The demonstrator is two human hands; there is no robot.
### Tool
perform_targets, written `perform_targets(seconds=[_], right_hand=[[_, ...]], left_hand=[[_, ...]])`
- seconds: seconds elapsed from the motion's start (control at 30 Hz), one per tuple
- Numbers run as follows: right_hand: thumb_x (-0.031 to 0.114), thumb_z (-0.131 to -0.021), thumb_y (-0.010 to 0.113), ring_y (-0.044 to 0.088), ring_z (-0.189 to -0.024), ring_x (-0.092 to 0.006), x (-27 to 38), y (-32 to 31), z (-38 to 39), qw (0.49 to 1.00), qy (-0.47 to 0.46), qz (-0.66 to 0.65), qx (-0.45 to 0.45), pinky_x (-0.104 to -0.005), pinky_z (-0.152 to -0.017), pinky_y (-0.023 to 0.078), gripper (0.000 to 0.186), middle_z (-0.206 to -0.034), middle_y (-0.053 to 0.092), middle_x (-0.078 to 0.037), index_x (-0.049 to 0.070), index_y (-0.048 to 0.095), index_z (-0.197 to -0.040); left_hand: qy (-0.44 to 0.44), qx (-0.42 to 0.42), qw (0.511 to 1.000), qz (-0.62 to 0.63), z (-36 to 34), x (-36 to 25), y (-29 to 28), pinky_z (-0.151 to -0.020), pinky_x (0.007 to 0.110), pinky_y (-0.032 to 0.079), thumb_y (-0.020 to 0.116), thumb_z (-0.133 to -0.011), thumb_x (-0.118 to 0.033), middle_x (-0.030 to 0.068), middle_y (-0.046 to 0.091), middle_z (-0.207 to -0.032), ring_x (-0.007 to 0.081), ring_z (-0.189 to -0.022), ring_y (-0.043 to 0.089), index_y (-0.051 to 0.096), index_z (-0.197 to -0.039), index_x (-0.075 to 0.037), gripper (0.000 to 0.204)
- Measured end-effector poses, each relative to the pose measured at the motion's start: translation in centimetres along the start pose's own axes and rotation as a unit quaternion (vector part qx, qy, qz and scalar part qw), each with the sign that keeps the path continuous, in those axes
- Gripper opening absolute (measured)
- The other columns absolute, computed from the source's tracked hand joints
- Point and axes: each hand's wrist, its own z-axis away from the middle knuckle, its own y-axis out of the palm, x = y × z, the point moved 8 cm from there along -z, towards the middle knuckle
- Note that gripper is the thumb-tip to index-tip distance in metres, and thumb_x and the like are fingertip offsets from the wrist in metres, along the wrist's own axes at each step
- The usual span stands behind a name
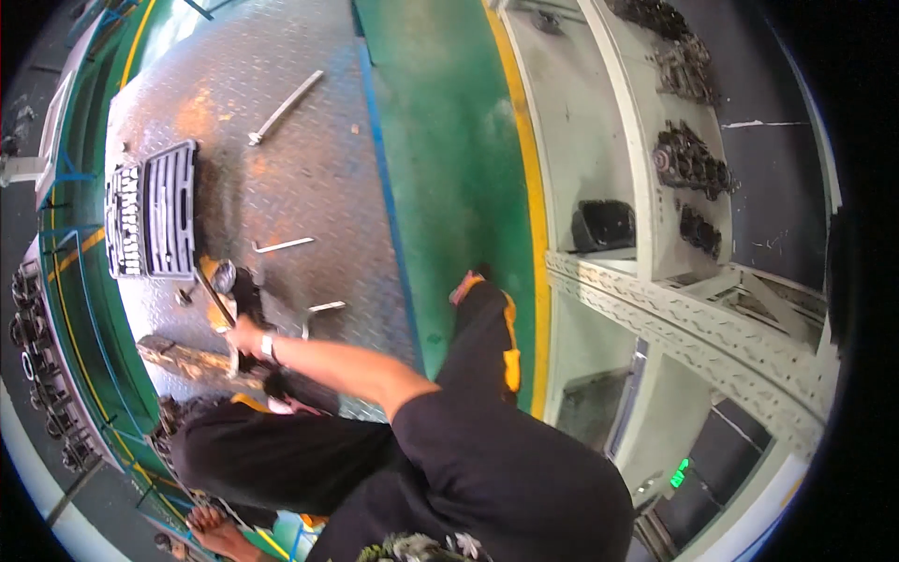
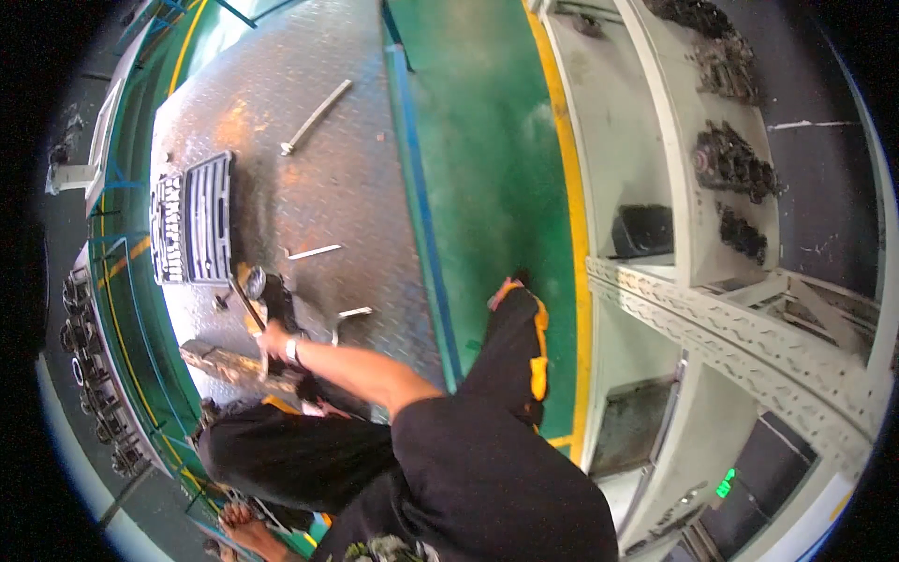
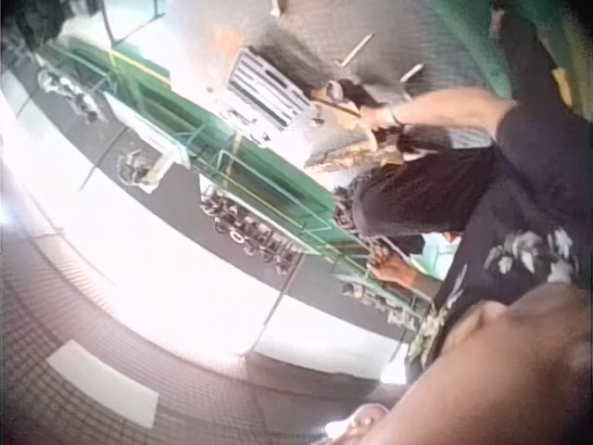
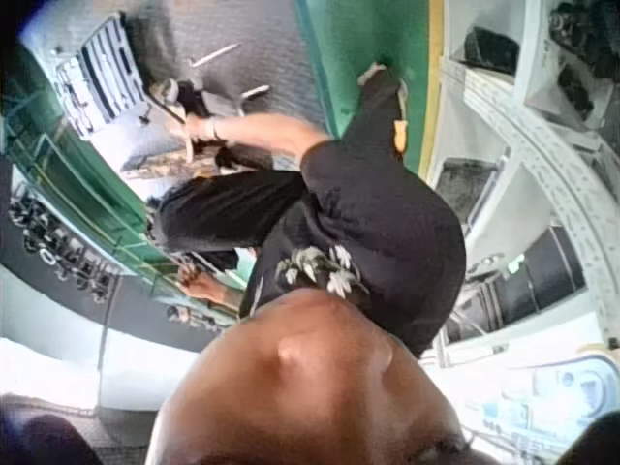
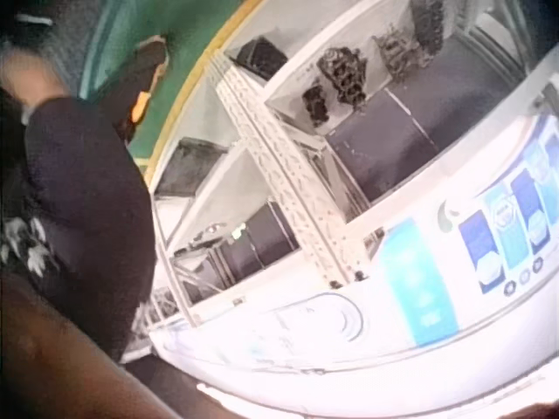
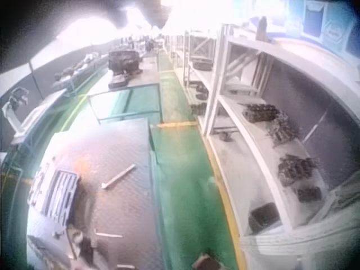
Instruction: Removing an engine oil pan using a socket wrench and then disassembling internal engine components.
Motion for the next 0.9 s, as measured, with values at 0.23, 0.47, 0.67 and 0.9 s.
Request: perform_targets(seconds=[0.23, 0.47, 0.67, 0.9], right_hand=[[0.011, -0.087, 0.061, 0.049, -0.047, -0.0112, 8.0, -13.2, 16.7, 0.941, 0.022, -0.241, 0.236, -0.0256, -0.038, 0.033, 0.008, -0.067, 0.058, -0.003, 0.009, 0.06, -0.08], [0.011, -0.078, 0.067, 0.063, -0.074, -0.0162, 16.4, -37.2, 38.1, 0.998, -0.042, -0.043, 0.021, -0.0313, -0.067, 0.052, 0.018, -0.082, 0.067, -0.006, 0.003, 0.064, -0.094], [0.015, -0.087, 0.064, 0.065, -0.065, -0.0135, 12.8, -58.7, 46.2, 0.936, -0.023, -0.229, -0.267, -0.0268, -0.056, 0.051, 0.021, -0.085, 0.07, -0.005, 0.006, 0.062, -0.105], [0.019, -0.084, 0.065, 0.062, -0.053, -0.0117, 3.2, -74.2, 51.7, 0.879, -0.006, -0.286, -0.383, -0.0186, -0.035, 0.029, 0.02, -0.089, 0.071, -0.006, 0.01, 0.061, -0.101]], left_hand=[[-0.09, 0.038, 0.99, 0.099, 12.6, 3.7, 10.9, -0.055, 0.029, 0.028, 0.042, -0.097, -0.013, 0.0035, 0.033, -0.074, 0.0142, -0.06, 0.03, 0.037, -0.076, -0.006, 0.024], [-0.074, 0.037, 0.989, -0.125, 12.8, 0.4, 16.9, -0.072, 0.028, 0.045, 0.035, -0.101, -0.021, 0.006, 0.052, -0.088, 0.0172, -0.076, 0.051, 0.051, -0.091, -0.006, 0.024], [-0.123, 0.327, 0.937, 0.002, 10.6, 11.9, 50.6, -0.055, 0.025, 0.027, 0.045, -0.101, -0.029, -0.0012, 0.03, -0.072, 0.0098, -0.061, 0.027, 0.038, -0.079, -0.012, 0.029], [-0.24, 0.377, 0.888, 0.106, 23.7, 34.2, 65.0, -0.053, 0.025, 0.026, 0.05, -0.098, -0.035, -0.0027, 0.033, -0.07, 0.0091, -0.06, 0.031, 0.043, -0.08, -0.013, 0.029]])
